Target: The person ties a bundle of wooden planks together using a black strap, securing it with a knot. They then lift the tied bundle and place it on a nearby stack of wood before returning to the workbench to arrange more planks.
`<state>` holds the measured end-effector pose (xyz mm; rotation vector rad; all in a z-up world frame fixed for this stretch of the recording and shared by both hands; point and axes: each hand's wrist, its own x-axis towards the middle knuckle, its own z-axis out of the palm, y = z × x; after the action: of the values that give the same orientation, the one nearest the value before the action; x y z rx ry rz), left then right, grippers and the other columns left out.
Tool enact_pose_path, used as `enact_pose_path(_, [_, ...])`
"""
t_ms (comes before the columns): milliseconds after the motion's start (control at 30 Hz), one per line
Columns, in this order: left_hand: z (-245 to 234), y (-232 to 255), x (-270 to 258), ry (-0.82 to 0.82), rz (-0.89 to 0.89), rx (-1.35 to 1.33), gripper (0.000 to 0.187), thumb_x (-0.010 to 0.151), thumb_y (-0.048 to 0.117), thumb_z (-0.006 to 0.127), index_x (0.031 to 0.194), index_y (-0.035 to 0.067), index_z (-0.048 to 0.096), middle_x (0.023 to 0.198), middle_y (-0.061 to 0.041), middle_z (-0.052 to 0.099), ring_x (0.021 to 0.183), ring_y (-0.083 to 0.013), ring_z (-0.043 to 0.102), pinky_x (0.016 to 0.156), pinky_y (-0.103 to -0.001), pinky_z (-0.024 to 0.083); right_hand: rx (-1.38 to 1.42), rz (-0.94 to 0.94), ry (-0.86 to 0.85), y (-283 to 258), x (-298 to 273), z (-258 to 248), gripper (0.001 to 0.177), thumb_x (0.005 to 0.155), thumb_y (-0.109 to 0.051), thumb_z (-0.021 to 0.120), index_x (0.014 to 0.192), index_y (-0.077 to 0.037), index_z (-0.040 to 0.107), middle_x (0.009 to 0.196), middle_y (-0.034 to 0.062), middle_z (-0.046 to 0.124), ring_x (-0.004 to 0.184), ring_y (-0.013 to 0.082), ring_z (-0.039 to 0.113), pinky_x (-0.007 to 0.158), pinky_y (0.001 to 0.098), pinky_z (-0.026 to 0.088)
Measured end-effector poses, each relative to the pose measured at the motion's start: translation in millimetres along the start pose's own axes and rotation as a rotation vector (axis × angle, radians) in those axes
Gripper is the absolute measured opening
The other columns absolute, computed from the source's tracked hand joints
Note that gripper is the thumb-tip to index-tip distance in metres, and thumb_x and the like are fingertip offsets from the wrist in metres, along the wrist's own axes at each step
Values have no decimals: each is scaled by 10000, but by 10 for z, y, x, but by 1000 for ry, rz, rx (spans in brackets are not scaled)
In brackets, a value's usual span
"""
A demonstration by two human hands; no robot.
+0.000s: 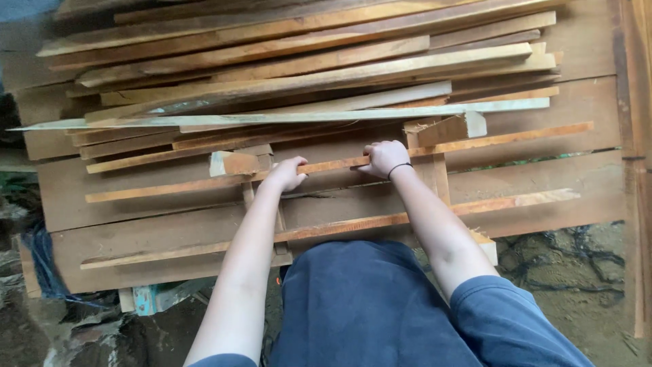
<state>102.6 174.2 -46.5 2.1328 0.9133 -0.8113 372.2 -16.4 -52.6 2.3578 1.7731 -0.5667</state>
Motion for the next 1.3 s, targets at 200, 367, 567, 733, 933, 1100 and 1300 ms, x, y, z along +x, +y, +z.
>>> enact_pose_path(200, [-156, 390, -277, -41, -101, -48, 817, 895, 796, 440, 1431, 202, 604, 1451, -98, 642, 1385, -346, 544, 1162, -511, 329, -17, 59, 2, -37, -33, 203, 497, 695, -776, 636, 954, -355, 687, 811, -52, 749, 869, 207, 770, 806, 386, 527])
enact_pose_path(367, [258, 254, -191, 99, -98, -64, 665, 997, 695, 422, 1424, 221, 609, 1427, -59, 642, 1357, -337, 539, 1163, -527, 294, 146, -66, 258, -141, -340, -50, 524, 845, -732, 602, 1042, -252, 672, 906, 1, 762, 908, 218, 750, 820, 388, 508])
enact_pose_path(567, [611, 271, -257, 298, -74, -2, 558, 957, 660, 592, 1322, 239, 627, 1317, -38, 654, 1316, -292, 529, 1190, -520, 251, 146, -97, 452, -140, -491, 268, 510, 805, -661, 713, 1110, -254, 674, 978, -28, 630, 995, 200, 638, 961, 396, 440])
enact_pose_path(733, [783, 255, -263, 435, -125, 35, 498, 874, 644, 712, 1180, 260, 632, 1204, 17, 677, 1237, -227, 578, 1152, -484, 321, 109, -73, 490, -177, -520, 556, 541, 702, -631, 817, 1031, -233, 653, 967, -17, 613, 962, 213, 633, 968, 409, 426])
enact_pose_path(933, [1163, 89, -180, 398, -120, 130, 485, 839, 535, 786, 1119, 274, 488, 1095, 33, 675, 1164, -219, 613, 1072, -476, 370, 59, 10, 379, -274, -663, 661, 589, 622, -617, 830, 1025, -294, 546, 912, -74, 623, 949, 159, 633, 1009, 388, 421])
enact_pose_path(1100, [1146, 137, -328, 497, -58, 123, 473, 846, 537, 762, 1190, 261, 593, 1125, 21, 665, 1167, -210, 602, 1070, -458, 389, 22, -26, 484, -324, -748, 543, 505, 658, -617, 782, 1024, -311, 614, 921, -77, 640, 942, 157, 620, 999, 384, 415])
enact_pose_path(1300, [870, 419, -766, 583, 10, -5, 581, 945, 697, 562, 1174, 171, 652, 1111, -74, 698, 1153, -279, 632, 1062, -471, 398, 153, -41, 523, -445, -925, 224, 471, 801, -664, 709, 1048, -264, 693, 926, -29, 671, 934, 195, 647, 985, 401, 421])
